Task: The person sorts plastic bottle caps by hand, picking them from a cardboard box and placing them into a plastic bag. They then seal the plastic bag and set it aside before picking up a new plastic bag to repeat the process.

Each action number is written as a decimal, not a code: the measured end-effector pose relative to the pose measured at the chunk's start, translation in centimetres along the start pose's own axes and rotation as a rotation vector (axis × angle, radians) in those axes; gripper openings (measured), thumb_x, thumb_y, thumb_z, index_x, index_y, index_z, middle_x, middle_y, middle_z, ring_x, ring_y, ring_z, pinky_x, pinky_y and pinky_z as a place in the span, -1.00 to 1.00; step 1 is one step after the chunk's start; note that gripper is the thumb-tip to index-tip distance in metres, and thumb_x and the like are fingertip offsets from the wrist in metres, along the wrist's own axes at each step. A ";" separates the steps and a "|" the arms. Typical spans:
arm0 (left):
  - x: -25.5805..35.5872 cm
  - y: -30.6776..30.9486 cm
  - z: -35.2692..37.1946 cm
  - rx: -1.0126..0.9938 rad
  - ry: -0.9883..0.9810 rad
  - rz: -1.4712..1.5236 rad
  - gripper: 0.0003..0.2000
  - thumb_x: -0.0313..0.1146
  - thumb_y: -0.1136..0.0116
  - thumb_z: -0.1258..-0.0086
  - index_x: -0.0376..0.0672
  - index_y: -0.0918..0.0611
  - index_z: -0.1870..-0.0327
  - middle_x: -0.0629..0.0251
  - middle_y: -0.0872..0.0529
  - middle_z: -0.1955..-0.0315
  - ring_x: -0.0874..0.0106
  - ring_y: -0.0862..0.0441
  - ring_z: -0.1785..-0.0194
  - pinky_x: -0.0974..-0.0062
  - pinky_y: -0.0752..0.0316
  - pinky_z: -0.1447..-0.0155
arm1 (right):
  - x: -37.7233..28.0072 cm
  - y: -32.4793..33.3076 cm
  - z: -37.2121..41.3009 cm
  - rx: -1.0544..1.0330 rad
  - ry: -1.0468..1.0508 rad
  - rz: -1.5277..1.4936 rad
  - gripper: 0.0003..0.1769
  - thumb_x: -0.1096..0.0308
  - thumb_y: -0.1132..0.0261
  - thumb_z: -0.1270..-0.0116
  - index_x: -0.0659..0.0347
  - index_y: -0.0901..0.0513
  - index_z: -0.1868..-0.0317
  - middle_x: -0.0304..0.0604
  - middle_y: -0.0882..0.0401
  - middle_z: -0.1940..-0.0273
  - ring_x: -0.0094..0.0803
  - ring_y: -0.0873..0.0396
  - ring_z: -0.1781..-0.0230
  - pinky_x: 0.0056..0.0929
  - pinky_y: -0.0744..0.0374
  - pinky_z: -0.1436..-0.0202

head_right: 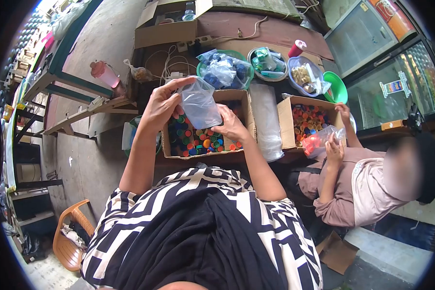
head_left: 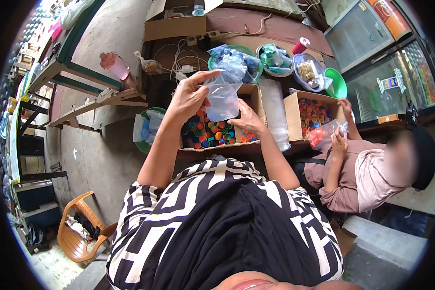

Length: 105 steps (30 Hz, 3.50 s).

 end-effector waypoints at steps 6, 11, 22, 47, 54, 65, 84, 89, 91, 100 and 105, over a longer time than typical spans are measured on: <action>0.3 2.5 0.9 0.242 -0.019 0.070 -0.50 -0.60 0.16 -0.21 -0.15 -0.57 -0.21 0.44 -0.64 0.33 0.77 -0.43 0.58 0.80 -0.39 0.49 | 3.3 -0.1 0.4 0.027 -0.313 -0.232 -0.66 0.13 -0.37 -0.26 0.28 -0.59 0.26 -0.17 -0.64 0.37 -0.45 -0.61 0.33 -0.40 -0.56 0.18; -0.4 3.0 2.5 0.256 0.024 0.080 -0.52 -0.60 0.12 -0.25 -0.16 -0.56 -0.21 0.38 -0.67 0.25 0.75 -0.49 0.55 0.76 -0.45 0.49 | 6.1 1.3 2.1 0.101 -0.374 -0.443 -0.71 0.26 -0.44 -0.21 0.21 -0.50 0.38 -0.34 -0.55 0.48 -0.63 -0.51 0.51 -0.55 -0.47 0.48; -2.6 0.6 4.1 0.350 0.070 0.005 -0.51 -0.60 0.10 -0.25 -0.15 -0.52 -0.26 0.35 -0.60 -0.05 0.68 -0.56 0.50 0.72 -0.52 0.43 | 11.7 -2.4 3.8 -0.145 -0.345 0.563 -0.83 0.44 -0.26 -0.17 0.34 -0.56 0.25 0.20 -0.54 0.14 0.10 -0.56 0.12 -0.09 -0.54 0.02; -3.5 -3.1 2.7 0.448 0.106 -0.003 -0.49 -0.58 0.07 -0.28 -0.14 -0.46 -0.31 0.37 -0.68 0.22 0.70 -0.55 0.49 0.71 -0.53 0.41 | 15.1 -3.7 3.6 -0.160 -0.347 0.265 -0.45 0.17 -0.41 -0.08 0.31 -0.48 -0.01 0.14 -0.61 0.09 -0.01 -0.62 0.05 -0.15 -0.57 -0.06; -4.3 -5.0 0.6 0.392 0.109 -0.022 -0.49 -0.59 0.09 -0.29 -0.14 -0.47 -0.31 0.38 -0.60 0.03 0.69 -0.55 0.44 0.74 -0.53 0.38 | 12.2 0.5 3.1 -0.285 -0.654 -0.825 -0.71 0.33 -0.15 -0.46 0.29 -0.49 -0.10 -0.13 -0.61 0.11 -0.43 -0.64 0.10 -0.47 -0.62 -0.06; -5.3 -7.8 -1.3 0.213 0.149 -0.073 -0.46 -0.65 0.13 -0.22 -0.19 -0.47 -0.29 0.29 -0.50 -0.13 0.61 -0.63 0.43 0.70 -0.59 0.38 | -3.8 9.5 -1.4 0.291 0.178 -0.475 -0.70 0.42 -0.23 -0.35 0.27 -0.52 -0.07 -0.05 -0.51 0.00 -0.34 -0.59 0.02 -0.38 -0.54 -0.09; 0.1 -9.1 -0.6 0.171 0.089 0.201 -0.52 -0.64 0.08 -0.24 -0.22 -0.52 -0.24 0.30 -0.58 -0.01 0.71 -0.51 0.53 0.75 -0.48 0.47 | 8.6 -0.1 1.9 -0.439 -0.173 -0.522 -0.03 -0.06 -0.56 0.09 0.29 -0.41 -0.27 -0.05 -0.59 -0.06 -0.22 -0.50 -0.16 -0.26 -0.38 -0.35; 0.0 -8.0 -0.5 0.250 0.030 0.220 -0.52 -0.62 0.08 -0.24 -0.27 -0.50 -0.25 0.31 -0.66 0.05 0.71 -0.51 0.53 0.75 -0.45 0.48 | 9.9 -1.0 2.4 -0.494 -0.334 -0.847 -0.50 0.05 -0.40 -0.20 0.29 -0.62 0.03 -0.21 -0.66 0.14 -0.45 -0.57 0.03 -0.41 -0.48 -0.17; -0.1 -7.4 -0.1 0.289 0.031 0.208 -0.51 -0.62 0.09 -0.24 -0.27 -0.50 -0.25 0.29 -0.67 0.05 0.72 -0.51 0.53 0.76 -0.45 0.48 | 10.1 -1.1 2.6 -0.467 -0.358 -0.904 -0.53 0.04 -0.36 -0.25 0.27 -0.62 0.03 -0.22 -0.65 0.14 -0.47 -0.57 0.06 -0.44 -0.48 -0.14; -3.2 -4.7 2.0 0.395 0.085 0.206 -0.52 -0.59 0.07 -0.27 -0.20 -0.49 -0.28 0.31 -0.66 0.04 0.70 -0.53 0.51 0.74 -0.48 0.43 | 13.7 -1.5 3.9 -0.358 -0.195 0.343 -0.61 0.25 -0.32 -0.24 0.32 -0.57 0.00 0.09 -0.52 -0.02 -0.15 -0.56 -0.02 -0.14 -0.58 0.02; -4.7 -3.1 1.7 0.518 0.110 0.232 -0.51 -0.58 0.06 -0.27 -0.20 -0.48 -0.28 0.29 -0.67 0.04 0.68 -0.55 0.51 0.73 -0.51 0.42 | 14.0 -3.9 5.7 -0.374 -0.223 0.762 -0.71 0.40 -0.24 -0.18 0.31 -0.57 0.08 0.11 -0.50 0.02 -0.01 -0.58 0.03 -0.15 -0.63 0.05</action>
Point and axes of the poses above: each hand's wrist, its own z-axis away from the middle knuckle, its own y-axis out of the back of the hand, x = y × z, the point moved 2 cm from there along -z, towards the middle knuckle
